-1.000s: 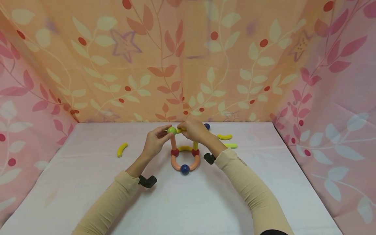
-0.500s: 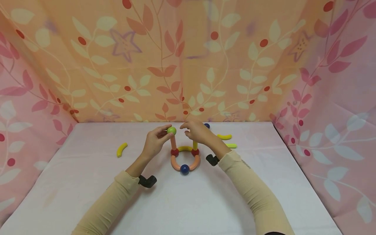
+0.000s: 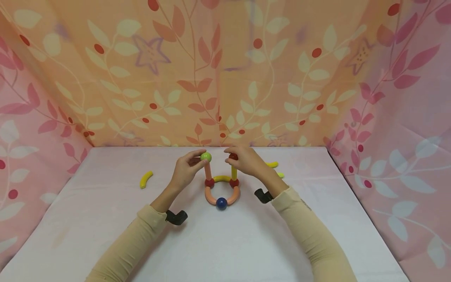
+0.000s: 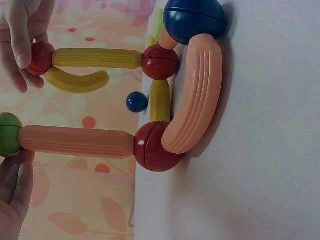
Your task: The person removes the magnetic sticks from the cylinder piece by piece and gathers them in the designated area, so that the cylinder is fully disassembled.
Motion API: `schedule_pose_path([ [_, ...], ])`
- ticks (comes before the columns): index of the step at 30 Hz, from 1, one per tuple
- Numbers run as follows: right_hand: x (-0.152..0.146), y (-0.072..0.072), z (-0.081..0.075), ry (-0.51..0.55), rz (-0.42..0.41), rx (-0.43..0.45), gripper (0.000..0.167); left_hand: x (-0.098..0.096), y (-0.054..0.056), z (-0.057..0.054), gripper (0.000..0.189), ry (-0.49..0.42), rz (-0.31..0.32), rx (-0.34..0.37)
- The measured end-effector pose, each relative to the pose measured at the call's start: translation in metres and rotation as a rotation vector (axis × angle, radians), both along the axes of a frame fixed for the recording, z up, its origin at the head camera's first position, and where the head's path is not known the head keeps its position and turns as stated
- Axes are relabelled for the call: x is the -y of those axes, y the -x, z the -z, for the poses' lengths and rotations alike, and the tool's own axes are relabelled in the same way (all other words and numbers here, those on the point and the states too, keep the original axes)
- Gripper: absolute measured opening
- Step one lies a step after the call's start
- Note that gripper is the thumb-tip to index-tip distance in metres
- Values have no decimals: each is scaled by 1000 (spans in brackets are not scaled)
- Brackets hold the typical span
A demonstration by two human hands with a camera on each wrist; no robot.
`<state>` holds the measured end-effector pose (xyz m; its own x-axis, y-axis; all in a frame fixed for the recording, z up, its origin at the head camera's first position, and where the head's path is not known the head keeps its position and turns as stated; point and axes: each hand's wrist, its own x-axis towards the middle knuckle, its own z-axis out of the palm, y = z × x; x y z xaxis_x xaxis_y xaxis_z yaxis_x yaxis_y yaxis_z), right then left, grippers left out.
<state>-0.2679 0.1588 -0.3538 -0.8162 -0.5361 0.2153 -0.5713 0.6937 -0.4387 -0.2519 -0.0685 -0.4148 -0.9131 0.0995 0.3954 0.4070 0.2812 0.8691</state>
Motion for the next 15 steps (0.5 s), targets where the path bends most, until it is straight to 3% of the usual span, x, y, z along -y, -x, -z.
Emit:
schedule_pose_path([
  [15, -12, -9, 3, 37, 105, -46, 32, -1, -1, 1, 43, -8, 0, -8],
])
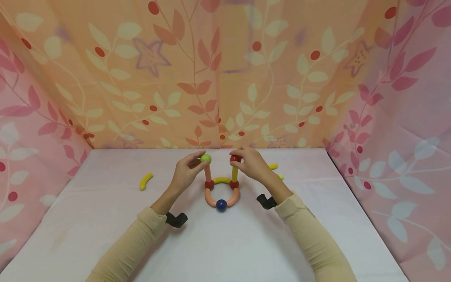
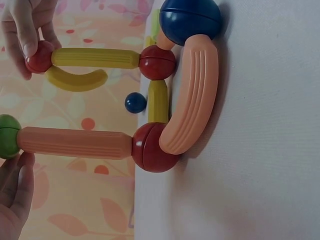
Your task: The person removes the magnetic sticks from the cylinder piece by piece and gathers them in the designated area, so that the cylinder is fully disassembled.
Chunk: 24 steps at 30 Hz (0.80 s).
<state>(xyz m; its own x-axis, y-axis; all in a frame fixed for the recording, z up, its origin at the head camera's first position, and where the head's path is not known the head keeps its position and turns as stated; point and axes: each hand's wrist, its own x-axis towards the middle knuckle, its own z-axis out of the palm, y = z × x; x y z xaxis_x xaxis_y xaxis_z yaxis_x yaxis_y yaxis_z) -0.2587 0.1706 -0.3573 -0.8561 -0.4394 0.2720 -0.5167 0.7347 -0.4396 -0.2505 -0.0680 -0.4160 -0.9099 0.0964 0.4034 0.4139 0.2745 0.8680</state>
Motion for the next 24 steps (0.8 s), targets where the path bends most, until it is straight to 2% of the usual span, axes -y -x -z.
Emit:
schedule_pose_path([
  [9, -4, -2, 3, 108, -40, 12, 35, 0, -1, -1, 43, -6, -5, -7],
  [15, -2, 1, 2, 120, -45, 6, 38, 1, 0, -3, 44, 10, -19, -9],
  [19, -3, 1, 2, 127, -70, -11, 32, 1, -1, -4, 43, 5, -23, -7],
  [24, -5, 0, 7, 144, -103, -2, 31, 2, -3, 0, 44, 12, -20, 0],
])
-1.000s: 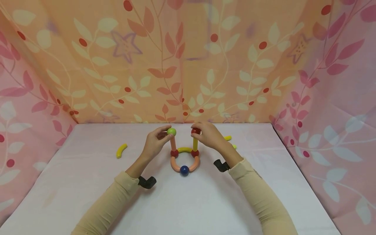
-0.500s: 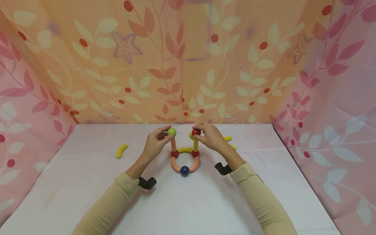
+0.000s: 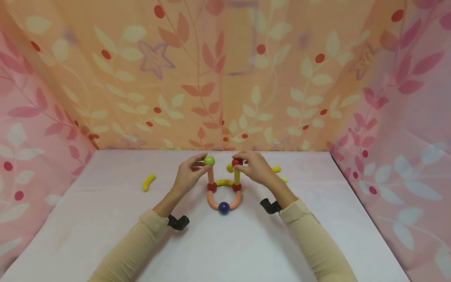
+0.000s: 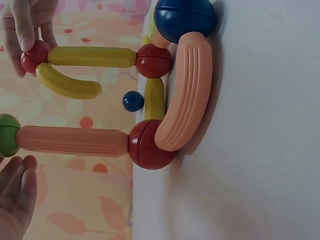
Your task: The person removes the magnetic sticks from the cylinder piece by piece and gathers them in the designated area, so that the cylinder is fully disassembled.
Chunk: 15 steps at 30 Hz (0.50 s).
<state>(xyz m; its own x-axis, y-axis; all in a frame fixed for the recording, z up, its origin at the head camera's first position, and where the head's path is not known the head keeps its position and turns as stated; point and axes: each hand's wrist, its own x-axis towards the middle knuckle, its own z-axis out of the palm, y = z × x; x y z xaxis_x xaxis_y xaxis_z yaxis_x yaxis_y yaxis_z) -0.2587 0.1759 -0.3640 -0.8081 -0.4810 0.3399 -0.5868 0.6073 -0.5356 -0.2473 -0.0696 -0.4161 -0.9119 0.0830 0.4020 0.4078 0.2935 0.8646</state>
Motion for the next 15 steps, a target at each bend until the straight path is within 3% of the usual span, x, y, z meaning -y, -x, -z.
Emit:
schedule_pose_path([
  [4, -4, -1, 5, 36, -24, 5, 32, -1, -1, 2, 43, 17, -16, -13],
  [10, -5, 2, 5, 97, -67, 47, 31, 1, -5, 0, 42, 70, -146, -68],
  [15, -7, 3, 7, 125, -76, 60, 31, -1, -11, -4, 36, 85, -220, -220],
])
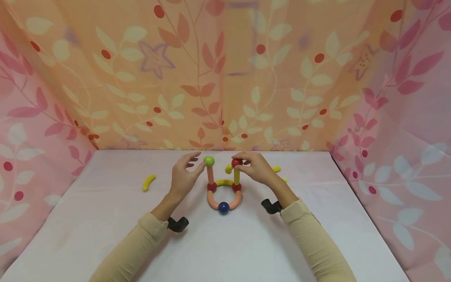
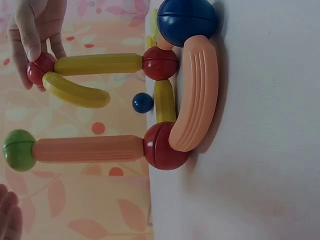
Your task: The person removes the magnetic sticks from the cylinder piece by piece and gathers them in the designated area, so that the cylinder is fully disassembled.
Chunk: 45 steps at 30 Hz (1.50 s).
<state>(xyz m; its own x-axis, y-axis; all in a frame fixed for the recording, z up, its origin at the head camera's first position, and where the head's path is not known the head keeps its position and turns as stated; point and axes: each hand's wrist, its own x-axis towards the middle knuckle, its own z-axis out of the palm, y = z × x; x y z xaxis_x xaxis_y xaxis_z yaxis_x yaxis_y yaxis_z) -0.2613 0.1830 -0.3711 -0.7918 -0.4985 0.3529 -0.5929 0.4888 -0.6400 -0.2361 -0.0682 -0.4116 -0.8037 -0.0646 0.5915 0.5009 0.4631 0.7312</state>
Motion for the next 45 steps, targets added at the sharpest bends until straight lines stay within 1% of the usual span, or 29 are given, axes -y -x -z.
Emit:
schedule_pose_path([
  [3, -1, 0, 1, 9, -5, 2, 31, -3, -4, -2, 31, 28, 0, -134],
  [6, -2, -1, 1, 21, -16, 20, 31, -7, -8, -2, 27, 52, 35, -252],
  [8, -3, -1, 1, 29, -26, 33, 31, -10, -10, 0, 25, 71, 68, -300],
  [10, -3, -1, 1, 34, -34, 42, 31, -15, -12, 2, 24, 84, 110, -315],
  [12, -4, 0, 2, 34, -41, 42, 31, -20, -15, 5, 22, 95, 147, -297],
  [14, -4, 0, 3, 39, -48, 43, 31, -25, -17, 9, 21, 97, 175, -246],
  [16, -4, 0, 3, 47, -55, 45, 30, -31, -20, 12, 22, 98, 189, -166],
  [22, -5, 0, 5, 65, -71, 64, 29, -45, -23, 20, 33, 151, 186, 111],
  [24, -4, -1, 4, 67, -75, 70, 29, -49, -22, 22, 37, 156, 190, 172],
  [27, -4, -2, 3, 68, -81, 74, 29, -53, -20, 25, 41, 137, 205, 217],
  [30, -4, -2, 2, 63, -82, 73, 29, -57, -18, 27, 42, 121, 209, 226],
  [36, -5, -1, 4, 52, -79, 78, 30, -60, -15, 30, 39, 103, 199, 224],
  [39, -5, -1, 4, 53, -77, 79, 30, -61, -15, 31, 38, 98, 195, 211],
  [41, -5, -1, 4, 55, -76, 79, 30, -59, -15, 31, 36, 91, 183, 168],
  [42, -5, -1, 4, 56, -77, 79, 30, -58, -15, 32, 34, 90, 171, 131],
  [43, -5, -1, 4, 57, -76, 80, 30, -57, -15, 32, 32, 82, 158, 89],
  [45, -4, -1, 4, 57, -75, 82, 30, -53, -14, 31, 25, 53, 124, -22],
])
